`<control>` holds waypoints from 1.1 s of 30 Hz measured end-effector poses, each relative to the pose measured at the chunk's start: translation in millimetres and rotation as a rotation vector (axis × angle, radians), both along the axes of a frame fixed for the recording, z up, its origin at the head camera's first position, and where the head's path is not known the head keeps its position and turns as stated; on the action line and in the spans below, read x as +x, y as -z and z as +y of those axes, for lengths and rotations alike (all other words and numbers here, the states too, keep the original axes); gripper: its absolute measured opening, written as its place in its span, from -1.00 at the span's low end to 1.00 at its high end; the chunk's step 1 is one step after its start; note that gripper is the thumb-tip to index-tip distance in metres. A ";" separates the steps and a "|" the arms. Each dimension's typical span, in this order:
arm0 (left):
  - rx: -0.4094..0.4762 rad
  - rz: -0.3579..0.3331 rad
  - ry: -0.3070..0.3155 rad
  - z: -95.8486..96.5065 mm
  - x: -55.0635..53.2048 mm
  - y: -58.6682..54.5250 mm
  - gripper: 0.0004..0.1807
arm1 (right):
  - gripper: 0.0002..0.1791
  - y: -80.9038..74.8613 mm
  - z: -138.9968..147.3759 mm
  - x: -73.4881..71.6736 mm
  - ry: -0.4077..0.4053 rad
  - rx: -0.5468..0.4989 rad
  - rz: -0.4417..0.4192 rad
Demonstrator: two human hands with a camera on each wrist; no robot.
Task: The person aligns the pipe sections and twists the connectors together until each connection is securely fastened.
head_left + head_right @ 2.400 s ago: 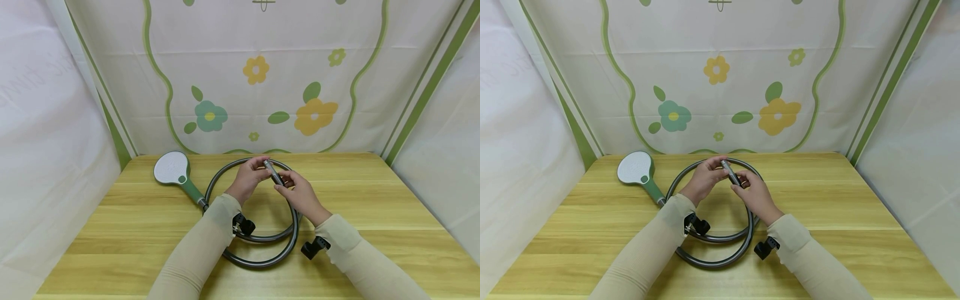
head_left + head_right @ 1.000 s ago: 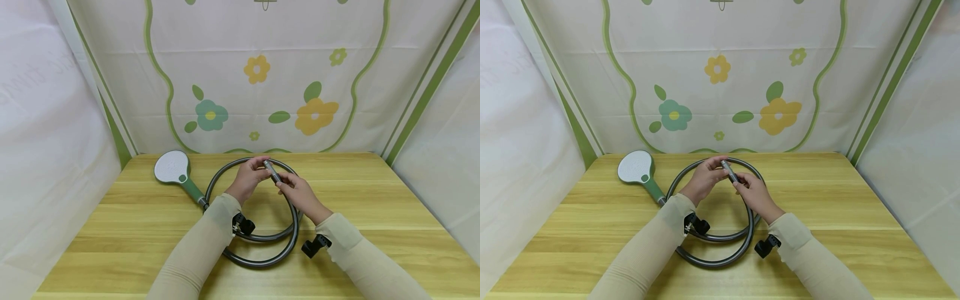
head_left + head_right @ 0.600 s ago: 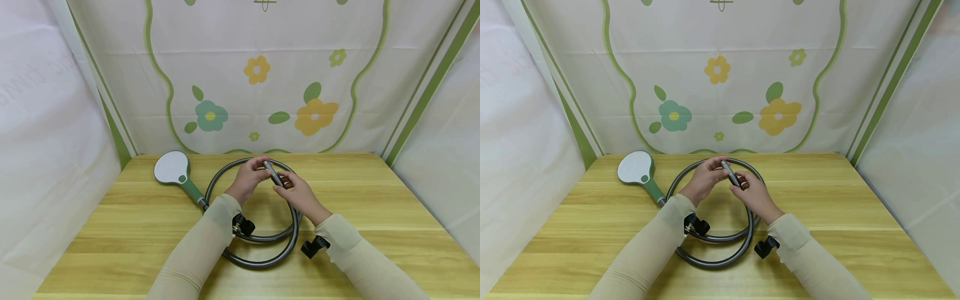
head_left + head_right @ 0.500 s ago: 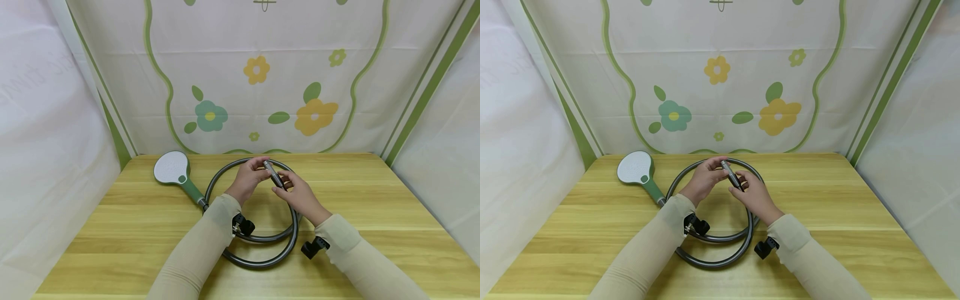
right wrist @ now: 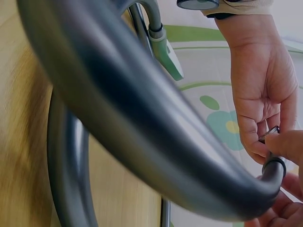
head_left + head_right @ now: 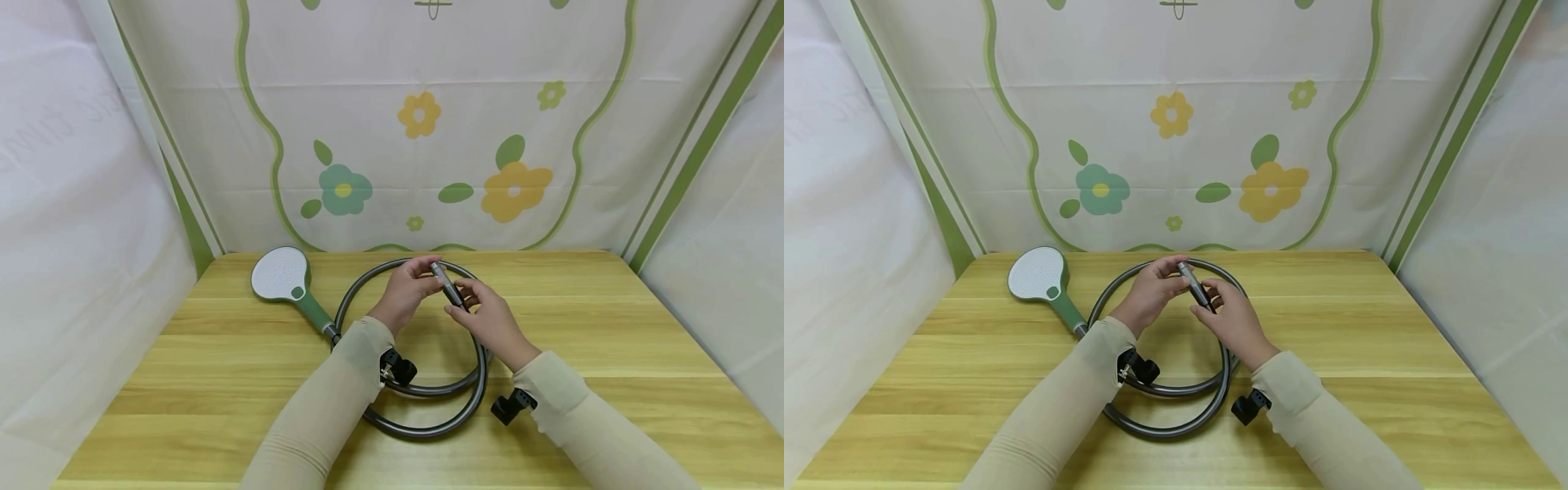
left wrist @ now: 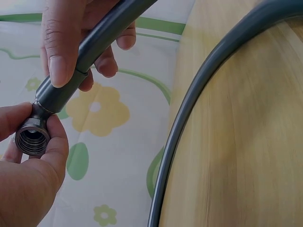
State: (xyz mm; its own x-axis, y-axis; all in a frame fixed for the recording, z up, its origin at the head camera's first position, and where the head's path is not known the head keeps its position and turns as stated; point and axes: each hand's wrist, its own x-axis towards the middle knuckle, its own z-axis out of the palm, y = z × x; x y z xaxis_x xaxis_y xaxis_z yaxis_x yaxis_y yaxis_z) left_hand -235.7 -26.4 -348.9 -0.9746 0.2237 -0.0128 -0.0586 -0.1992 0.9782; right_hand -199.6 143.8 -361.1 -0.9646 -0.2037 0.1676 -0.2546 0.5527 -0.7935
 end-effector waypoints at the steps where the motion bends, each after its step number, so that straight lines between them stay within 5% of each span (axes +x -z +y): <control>1: -0.001 0.000 0.001 0.0 0.2 -0.1 -0.54 | -0.45 -0.3 -0.2 0.4 0.000 -0.003 0.003; 33: 0.008 0.004 0.010 -1.2 2.5 -1.1 -0.54 | -0.58 -2.9 0.6 0.6 -0.013 -0.022 -0.008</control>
State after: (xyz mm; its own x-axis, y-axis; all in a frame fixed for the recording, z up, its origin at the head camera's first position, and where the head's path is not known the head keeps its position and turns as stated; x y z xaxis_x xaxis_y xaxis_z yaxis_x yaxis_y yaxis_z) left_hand -233.2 -27.6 -347.8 -0.9723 0.2336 -0.0075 -0.0571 -0.2063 0.9768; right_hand -199.0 144.4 -358.2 -0.9632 -0.2123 0.1648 -0.2554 0.5319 -0.8074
